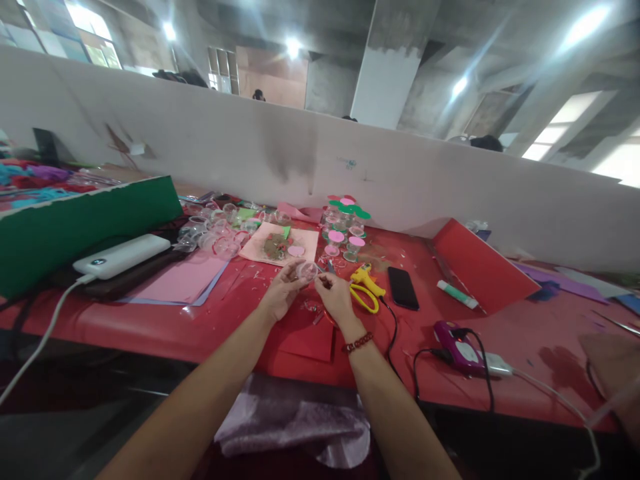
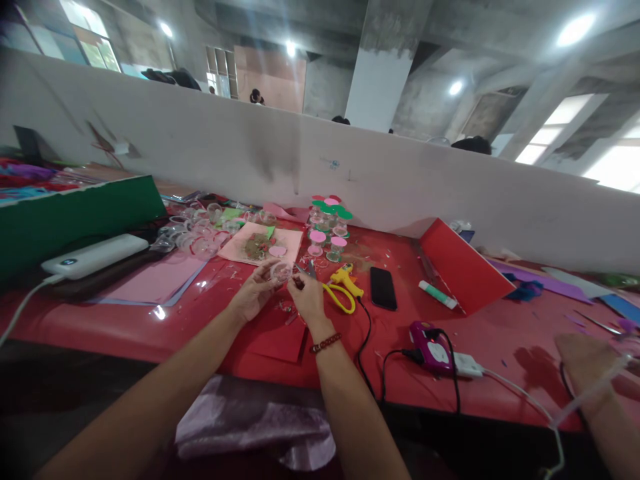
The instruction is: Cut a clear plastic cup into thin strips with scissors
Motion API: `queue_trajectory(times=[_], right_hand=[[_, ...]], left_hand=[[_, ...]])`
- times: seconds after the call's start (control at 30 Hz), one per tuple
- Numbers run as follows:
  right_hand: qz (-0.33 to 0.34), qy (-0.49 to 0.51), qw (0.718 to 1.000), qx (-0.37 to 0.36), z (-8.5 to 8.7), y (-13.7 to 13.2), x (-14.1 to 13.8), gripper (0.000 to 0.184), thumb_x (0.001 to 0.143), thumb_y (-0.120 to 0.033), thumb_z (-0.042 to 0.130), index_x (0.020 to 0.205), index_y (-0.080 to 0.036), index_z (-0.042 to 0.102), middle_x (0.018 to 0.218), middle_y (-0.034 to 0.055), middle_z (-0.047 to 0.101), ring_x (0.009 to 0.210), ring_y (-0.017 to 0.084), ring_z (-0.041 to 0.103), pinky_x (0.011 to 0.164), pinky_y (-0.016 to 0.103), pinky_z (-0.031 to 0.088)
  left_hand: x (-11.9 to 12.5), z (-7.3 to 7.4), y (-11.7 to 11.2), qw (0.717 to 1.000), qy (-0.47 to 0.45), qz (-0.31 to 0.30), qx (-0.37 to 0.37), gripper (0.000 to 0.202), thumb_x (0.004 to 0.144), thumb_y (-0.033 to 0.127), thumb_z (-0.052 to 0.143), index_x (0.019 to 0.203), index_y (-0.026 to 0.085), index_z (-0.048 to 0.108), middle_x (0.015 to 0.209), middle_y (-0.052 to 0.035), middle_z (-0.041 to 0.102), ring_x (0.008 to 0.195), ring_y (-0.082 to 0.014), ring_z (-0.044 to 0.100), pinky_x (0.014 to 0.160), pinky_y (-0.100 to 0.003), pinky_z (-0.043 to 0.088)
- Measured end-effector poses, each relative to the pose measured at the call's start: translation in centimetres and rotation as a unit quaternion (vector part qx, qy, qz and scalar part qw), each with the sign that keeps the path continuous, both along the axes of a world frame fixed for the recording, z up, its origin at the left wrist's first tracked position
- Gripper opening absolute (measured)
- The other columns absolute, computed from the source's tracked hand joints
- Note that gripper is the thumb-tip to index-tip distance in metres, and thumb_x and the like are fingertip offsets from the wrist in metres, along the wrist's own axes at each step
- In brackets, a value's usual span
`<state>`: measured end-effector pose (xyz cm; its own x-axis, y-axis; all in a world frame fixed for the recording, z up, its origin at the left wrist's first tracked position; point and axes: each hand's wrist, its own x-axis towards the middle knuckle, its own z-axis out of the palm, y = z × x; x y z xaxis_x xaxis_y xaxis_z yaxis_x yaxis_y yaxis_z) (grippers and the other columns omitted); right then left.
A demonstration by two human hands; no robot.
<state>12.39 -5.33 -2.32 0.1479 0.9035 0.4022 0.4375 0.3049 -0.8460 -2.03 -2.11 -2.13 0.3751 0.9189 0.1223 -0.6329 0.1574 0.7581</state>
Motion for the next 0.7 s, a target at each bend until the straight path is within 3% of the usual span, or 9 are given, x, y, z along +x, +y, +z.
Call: queue_trajectory(times=[0.5, 0.7], right_hand=[[-0.034, -0.026, 0.999, -0.008, -0.02, 0.02, 0.12, 0.014, 0.071, -0.030, 0.051, 0.063, -0.020, 0.056, 0.055, -0.0042, 0.052, 0.053, 0.011, 0.045, 0.054, 0.022, 0.035], [-0.019, -0.021, 1.000, 0.004, 0.09, 0.01, 0.10, 0.020, 0.076, -0.034, 0.049, 0.069, -0.019, 0.061, 0.062, -0.0018, 0.058, 0.057, 0.012, 0.051, 0.057, 0.023, 0.039]], left_hand=[[0.09, 0.12, -0.30, 1.000, 0.031, 0.005, 0.000, 0.051, 0.058, 0.008, 0.080, 0.103, 0.020, 0.062, 0.100, -0.0015, 0.068, 0.087, -0.0126, 0.063, 0.082, -0.025, 0.048], [0.21, 0.23, -0.37, 1.000, 0.024, 0.016, 0.005, 0.049, 0.059, 0.010, 0.080, 0.103, 0.021, 0.063, 0.105, -0.0016, 0.067, 0.093, -0.0138, 0.063, 0.088, -0.028, 0.047]])
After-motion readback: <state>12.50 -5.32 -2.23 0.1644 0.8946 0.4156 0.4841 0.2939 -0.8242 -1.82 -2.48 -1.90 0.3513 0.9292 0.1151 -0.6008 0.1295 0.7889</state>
